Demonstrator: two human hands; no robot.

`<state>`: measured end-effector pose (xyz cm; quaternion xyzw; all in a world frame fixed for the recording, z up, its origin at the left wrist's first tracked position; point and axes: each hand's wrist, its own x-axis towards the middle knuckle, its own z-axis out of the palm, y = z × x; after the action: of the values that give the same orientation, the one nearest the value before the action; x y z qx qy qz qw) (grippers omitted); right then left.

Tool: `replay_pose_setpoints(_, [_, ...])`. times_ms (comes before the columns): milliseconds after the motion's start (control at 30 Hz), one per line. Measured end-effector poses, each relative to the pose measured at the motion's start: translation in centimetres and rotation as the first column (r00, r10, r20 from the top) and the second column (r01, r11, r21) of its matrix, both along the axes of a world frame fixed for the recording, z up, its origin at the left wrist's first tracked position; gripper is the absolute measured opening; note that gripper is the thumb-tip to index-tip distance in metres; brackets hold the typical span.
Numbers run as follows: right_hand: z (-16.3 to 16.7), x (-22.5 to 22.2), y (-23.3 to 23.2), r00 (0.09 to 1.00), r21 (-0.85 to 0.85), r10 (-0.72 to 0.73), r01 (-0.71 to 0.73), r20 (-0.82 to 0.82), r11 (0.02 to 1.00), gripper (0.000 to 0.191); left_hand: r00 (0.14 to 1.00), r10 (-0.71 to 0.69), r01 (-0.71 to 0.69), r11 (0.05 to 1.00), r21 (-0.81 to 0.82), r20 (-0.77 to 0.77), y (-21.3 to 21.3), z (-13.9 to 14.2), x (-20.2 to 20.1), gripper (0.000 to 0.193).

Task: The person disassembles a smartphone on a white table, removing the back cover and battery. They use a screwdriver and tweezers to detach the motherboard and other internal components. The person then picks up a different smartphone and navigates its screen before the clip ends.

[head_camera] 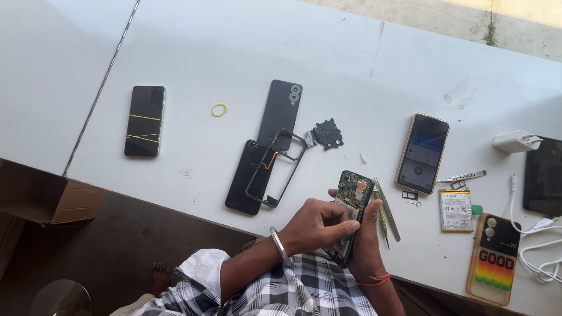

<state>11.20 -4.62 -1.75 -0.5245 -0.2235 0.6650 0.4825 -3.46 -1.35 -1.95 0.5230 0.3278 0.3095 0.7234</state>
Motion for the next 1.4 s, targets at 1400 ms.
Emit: replay_pose_setpoints(1400, [-2.6, -0.8, 2.7, 0.995, 0.093, 0.019, -0.028, 0.098, 0.995, 0.079, 0.957, 0.102, -0.045, 0.977, 0.208, -0.273, 2.6, 2.1, 0.0, 0.034])
